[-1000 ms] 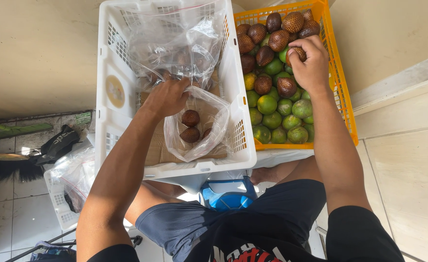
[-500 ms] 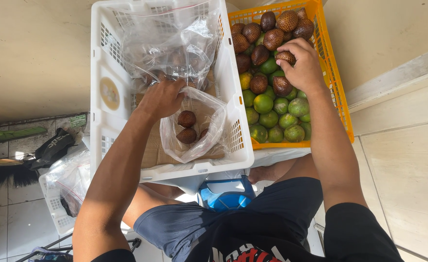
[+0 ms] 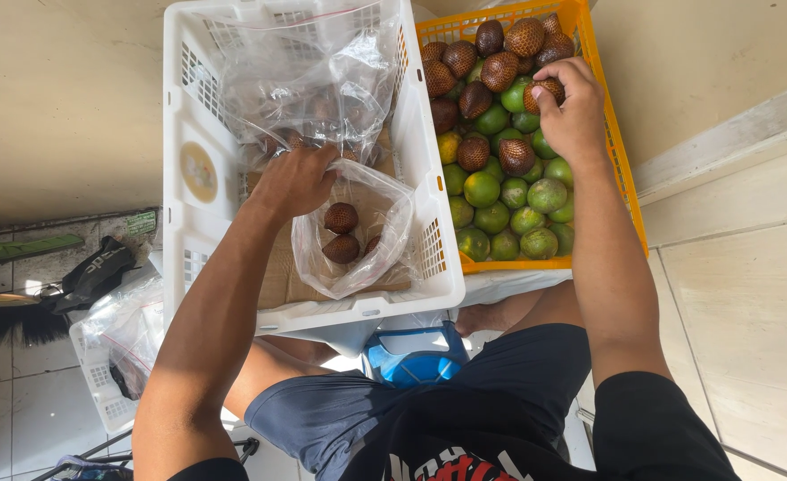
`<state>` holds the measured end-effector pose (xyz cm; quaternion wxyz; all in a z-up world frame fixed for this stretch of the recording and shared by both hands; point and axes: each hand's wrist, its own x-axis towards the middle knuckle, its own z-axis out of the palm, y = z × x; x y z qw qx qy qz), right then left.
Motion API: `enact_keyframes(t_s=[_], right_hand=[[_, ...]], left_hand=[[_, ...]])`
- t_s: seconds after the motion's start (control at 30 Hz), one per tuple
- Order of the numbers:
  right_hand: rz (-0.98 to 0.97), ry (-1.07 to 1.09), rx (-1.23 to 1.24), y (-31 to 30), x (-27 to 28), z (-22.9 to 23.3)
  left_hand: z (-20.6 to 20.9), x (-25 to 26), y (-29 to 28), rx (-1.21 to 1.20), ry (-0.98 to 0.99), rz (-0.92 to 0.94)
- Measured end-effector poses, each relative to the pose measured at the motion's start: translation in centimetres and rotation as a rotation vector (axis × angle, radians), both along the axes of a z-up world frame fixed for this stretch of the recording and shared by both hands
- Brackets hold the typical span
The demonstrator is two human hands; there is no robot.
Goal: Packing salak fruits from a yellow crate into individual clear plastic zip-lock bags inside a white crate.
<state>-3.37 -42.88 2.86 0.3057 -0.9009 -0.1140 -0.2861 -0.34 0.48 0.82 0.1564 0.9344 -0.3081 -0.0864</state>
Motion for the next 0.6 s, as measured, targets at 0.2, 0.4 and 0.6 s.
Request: enact_keyframes(t_s=[0.2,0.4,0.6], right_hand=[[-0.024,0.003,0.015,-0.6,0.3,-0.8],[-0.038,-0.012,-0.060,0.4,0.1,-0.5],[-0.054,0.038,-0.052,0.6,0.0,-0.4]], left_hand=[[-0.2,0.1,0.1,0.010,0.000,0.002],[-0.4,0.2,0.1,0.025,-0.004,0.007],[0.1,0.1,0.0,0.039,-0.002,0.018]])
